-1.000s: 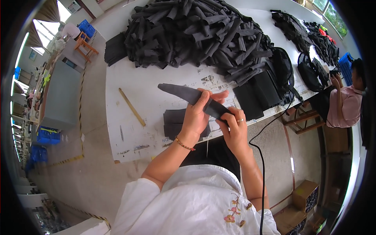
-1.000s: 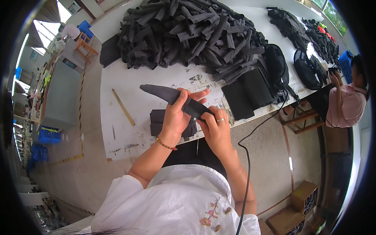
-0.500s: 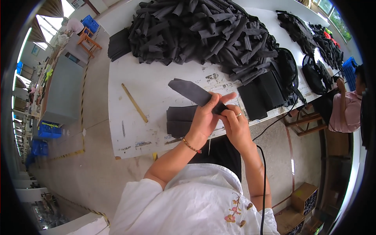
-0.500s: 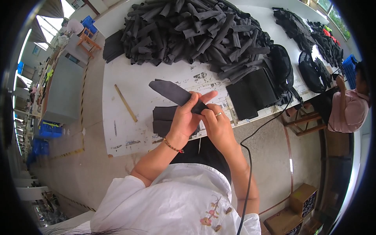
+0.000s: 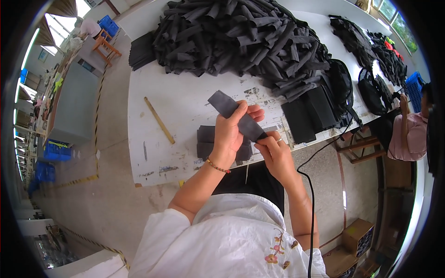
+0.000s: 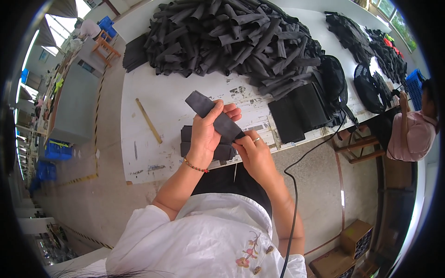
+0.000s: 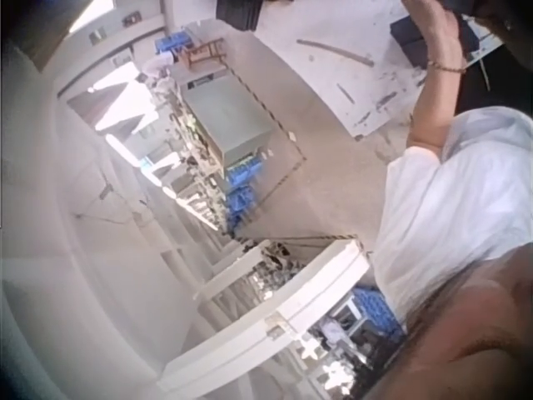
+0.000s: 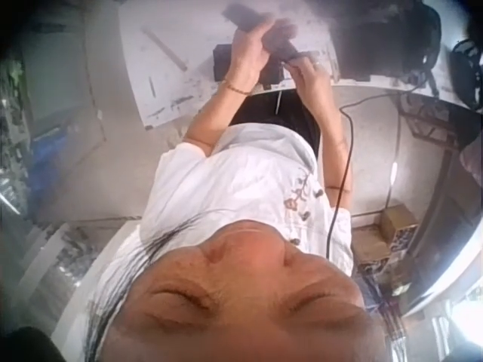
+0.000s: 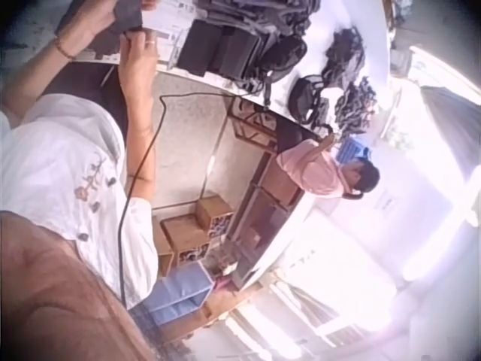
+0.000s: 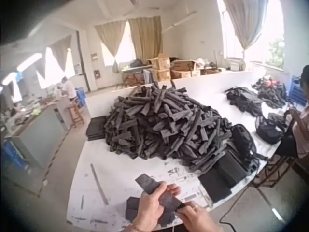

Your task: Manually peeling and separating layers from small grey foam strips at a production workstation.

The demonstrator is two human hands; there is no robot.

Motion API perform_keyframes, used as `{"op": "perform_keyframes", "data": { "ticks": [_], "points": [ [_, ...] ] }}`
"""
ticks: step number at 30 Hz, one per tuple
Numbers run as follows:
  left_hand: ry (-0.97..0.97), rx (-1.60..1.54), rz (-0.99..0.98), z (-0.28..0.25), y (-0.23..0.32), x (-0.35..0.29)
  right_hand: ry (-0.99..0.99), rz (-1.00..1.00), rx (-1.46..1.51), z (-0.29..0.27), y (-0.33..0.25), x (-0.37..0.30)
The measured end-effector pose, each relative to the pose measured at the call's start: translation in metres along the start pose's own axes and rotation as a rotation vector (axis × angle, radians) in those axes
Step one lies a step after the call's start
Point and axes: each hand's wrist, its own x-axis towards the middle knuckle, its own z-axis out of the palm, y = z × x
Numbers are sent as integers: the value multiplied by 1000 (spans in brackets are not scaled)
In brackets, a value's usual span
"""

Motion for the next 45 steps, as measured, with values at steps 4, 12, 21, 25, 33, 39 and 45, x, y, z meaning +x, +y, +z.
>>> {"op": "perform_keyframes", "data": {
  "ticks": [4, 12, 21, 25, 33, 39, 45],
  "points": [
    [35, -4, 73, 2, 10, 3, 26, 10, -49, -2, -3, -13],
    [176, 2, 17, 10, -5, -2, 132, -119, -150, 5, 14, -31],
    [276, -33, 0, 13, -15, -6, 191, -152, -109, 17, 20, -25],
    [272, -41, -23, 10, -23, -11, 164, -199, -99, 18, 17, -12],
    [51, -69, 88, 1, -3, -3, 111, -95, -9, 10, 18, -7],
    [43, -55, 102, 8, -11, -9, 90, -77, 11, -3, 5, 3],
    [24, -126, 56, 11, -16, -10, 84, -72, 55, -7, 4, 8]
  ]
}}
